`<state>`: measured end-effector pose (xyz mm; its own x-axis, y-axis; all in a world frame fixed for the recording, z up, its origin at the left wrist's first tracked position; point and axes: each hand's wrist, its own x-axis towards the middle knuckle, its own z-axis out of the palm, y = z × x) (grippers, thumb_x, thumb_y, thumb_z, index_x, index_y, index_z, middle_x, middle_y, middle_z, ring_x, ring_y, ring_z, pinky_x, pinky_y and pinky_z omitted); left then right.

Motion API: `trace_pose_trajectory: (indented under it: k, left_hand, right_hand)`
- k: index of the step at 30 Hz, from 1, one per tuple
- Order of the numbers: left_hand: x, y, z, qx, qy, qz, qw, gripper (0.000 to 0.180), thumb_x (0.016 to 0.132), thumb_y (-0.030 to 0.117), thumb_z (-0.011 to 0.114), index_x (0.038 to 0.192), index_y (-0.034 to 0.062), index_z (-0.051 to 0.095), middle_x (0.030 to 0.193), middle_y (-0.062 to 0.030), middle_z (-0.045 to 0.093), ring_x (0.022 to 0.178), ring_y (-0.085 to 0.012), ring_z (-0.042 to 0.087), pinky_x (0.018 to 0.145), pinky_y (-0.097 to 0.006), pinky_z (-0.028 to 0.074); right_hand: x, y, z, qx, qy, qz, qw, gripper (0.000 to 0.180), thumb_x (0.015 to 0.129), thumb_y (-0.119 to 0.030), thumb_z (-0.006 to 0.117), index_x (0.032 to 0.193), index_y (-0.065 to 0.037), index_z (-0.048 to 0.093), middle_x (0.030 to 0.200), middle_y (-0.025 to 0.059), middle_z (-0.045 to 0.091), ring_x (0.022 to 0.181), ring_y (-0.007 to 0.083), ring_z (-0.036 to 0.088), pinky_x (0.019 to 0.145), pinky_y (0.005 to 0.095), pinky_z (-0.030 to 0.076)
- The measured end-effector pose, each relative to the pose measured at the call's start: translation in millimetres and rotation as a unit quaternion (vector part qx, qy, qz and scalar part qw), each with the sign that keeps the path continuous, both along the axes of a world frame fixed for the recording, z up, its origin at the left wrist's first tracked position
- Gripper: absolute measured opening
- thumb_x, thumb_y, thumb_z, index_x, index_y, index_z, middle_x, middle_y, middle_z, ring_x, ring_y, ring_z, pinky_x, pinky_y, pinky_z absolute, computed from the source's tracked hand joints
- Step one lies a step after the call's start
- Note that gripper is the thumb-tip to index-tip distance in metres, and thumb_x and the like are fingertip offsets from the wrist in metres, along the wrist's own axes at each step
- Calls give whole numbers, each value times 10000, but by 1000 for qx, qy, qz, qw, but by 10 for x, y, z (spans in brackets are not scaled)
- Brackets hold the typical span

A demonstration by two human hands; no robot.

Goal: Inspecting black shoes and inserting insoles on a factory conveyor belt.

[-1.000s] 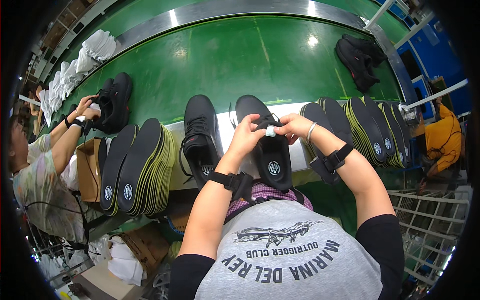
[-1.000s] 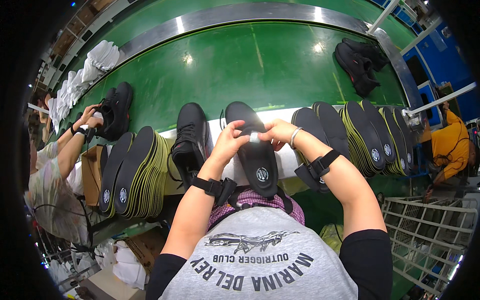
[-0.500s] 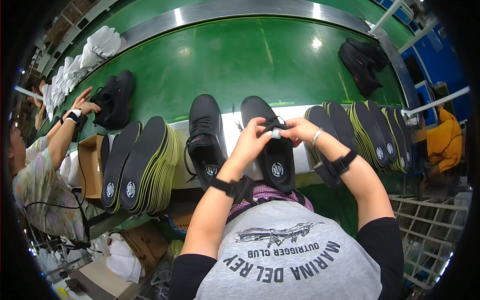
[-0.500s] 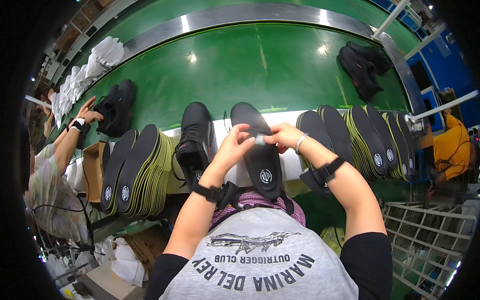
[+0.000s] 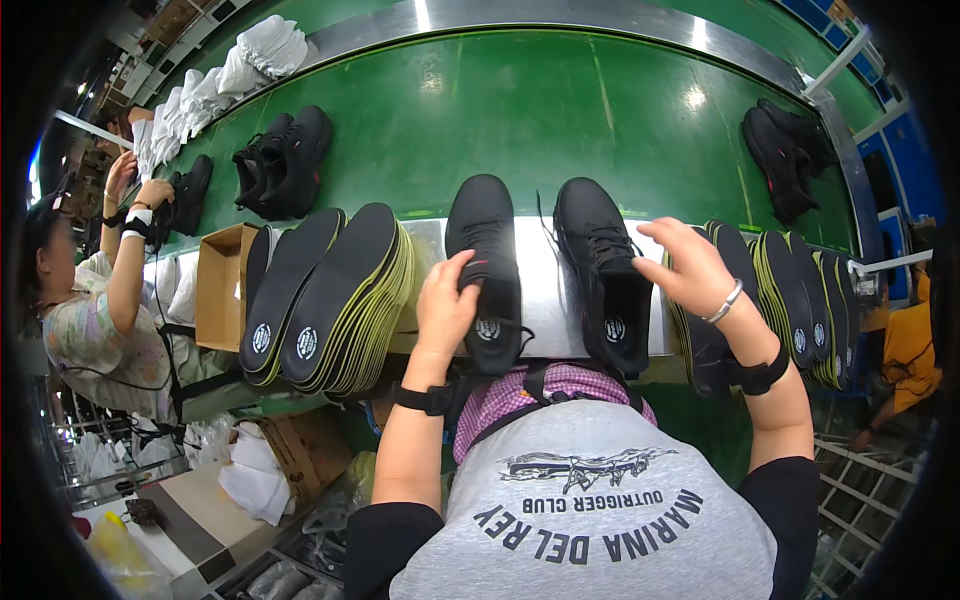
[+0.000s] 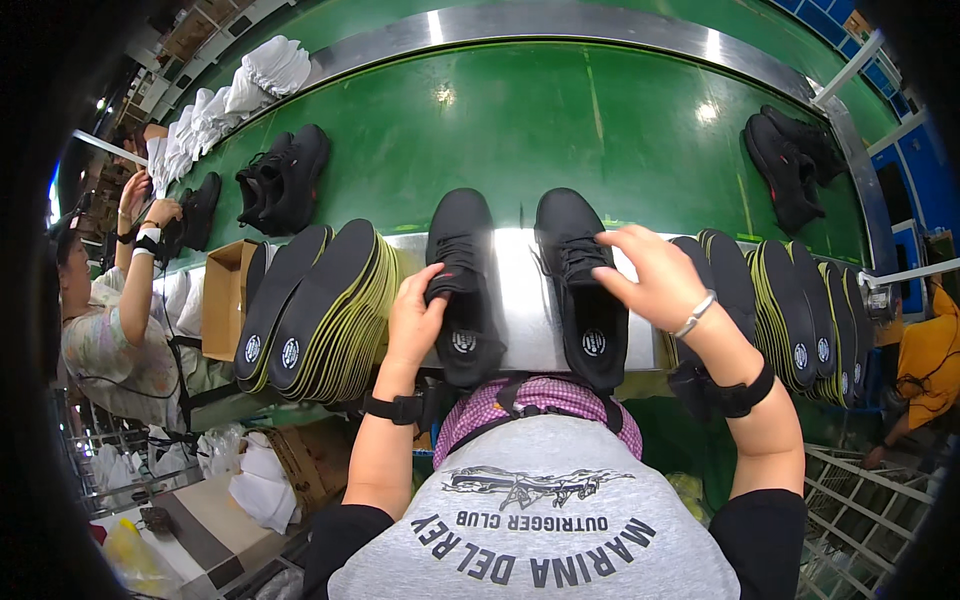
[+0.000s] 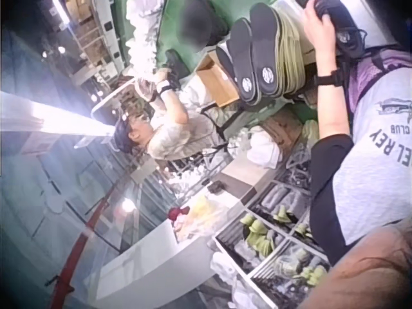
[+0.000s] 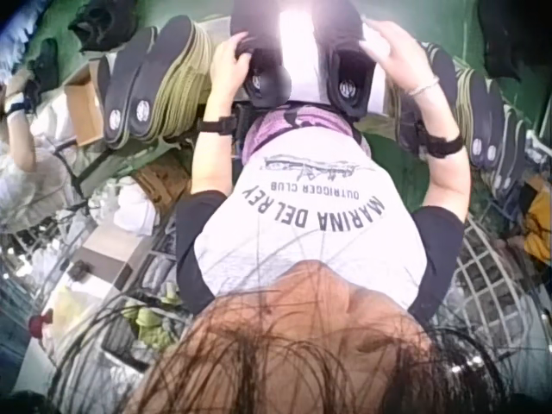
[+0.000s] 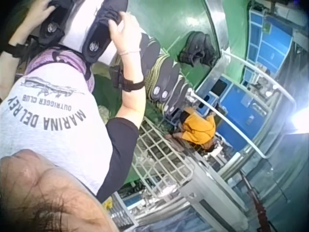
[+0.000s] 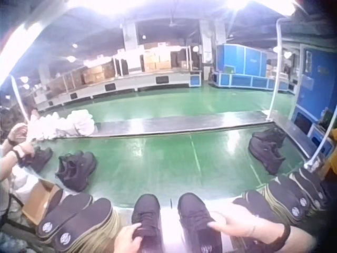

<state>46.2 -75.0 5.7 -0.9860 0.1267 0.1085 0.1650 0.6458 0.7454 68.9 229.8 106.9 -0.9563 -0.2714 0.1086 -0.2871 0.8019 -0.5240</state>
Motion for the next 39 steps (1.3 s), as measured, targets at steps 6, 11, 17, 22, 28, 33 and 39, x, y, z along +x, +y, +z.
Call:
trace_pose_trajectory:
  k: [6, 11, 17, 22, 28, 33, 39]
  left_hand:
    - [86, 521, 114, 25, 46, -44, 998, 292, 686, 109, 633, 970, 53, 594, 916, -116, 578, 819, -275, 577, 715, -326, 471]
    - [64, 590, 72, 28, 144, -62, 987, 305, 692, 136, 652, 975, 41, 593, 835, -111, 597, 750, -277, 574, 656, -342, 466]
    - [-201, 473, 5, 218, -122, -94, 964, 341, 750, 122, 639, 1060, 3, 561, 728, -74, 617, 647, -133, 571, 596, -254, 447]
    - [-358, 422, -27, 303, -272, -114, 906, 388, 776, 116, 614, 1113, -42, 503, 766, -34, 592, 668, -65, 527, 578, -209, 426]
    - [-423, 378, -60, 323, -345, -141, 870, 436, 772, 125, 612, 1157, -29, 479, 854, -39, 579, 739, -74, 520, 654, -206, 415]
    - [-463, 360, -72, 326, -364, -166, 857, 469, 770, 110, 605, 1186, -42, 452, 967, -70, 578, 846, -97, 536, 756, -228, 427]
    - [-462, 359, -11, 316, -356, -174, 862, 505, 742, 120, 627, 1194, -29, 455, 996, -81, 574, 865, -108, 537, 774, -236, 427]
  right_hand:
    - [-167, -805, -236, 97, -27, 135, 986, 464, 692, -217, 633, 1094, -41, 482, 1012, 138, 530, 942, 299, 524, 763, 413, 462]
    - [-458, -853, -530, 122, -106, 132, 978, 295, 700, -119, 564, 988, -57, 567, 956, 123, 563, 894, 306, 549, 783, 380, 456]
    - [-735, -755, -604, -5, -347, 70, 935, 249, 758, -209, 591, 880, 8, 606, 655, 116, 590, 605, 202, 582, 555, 322, 463]
    - [-891, -813, -629, -39, -473, 8, 880, 336, 782, -223, 589, 1012, 21, 567, 807, 105, 584, 650, 206, 583, 535, 309, 507]
    - [-912, -835, -644, -45, -488, -22, 872, 292, 790, -243, 605, 976, -19, 591, 724, 42, 515, 654, 141, 540, 568, 297, 525]
    - [-953, -832, -673, -45, -511, -7, 858, 347, 775, -221, 604, 1040, -1, 562, 796, 85, 535, 718, 184, 550, 562, 331, 542]
    - [-991, -823, -741, -54, -520, -16, 852, 254, 772, -200, 619, 964, -34, 603, 725, 33, 517, 659, 137, 512, 521, 316, 534]
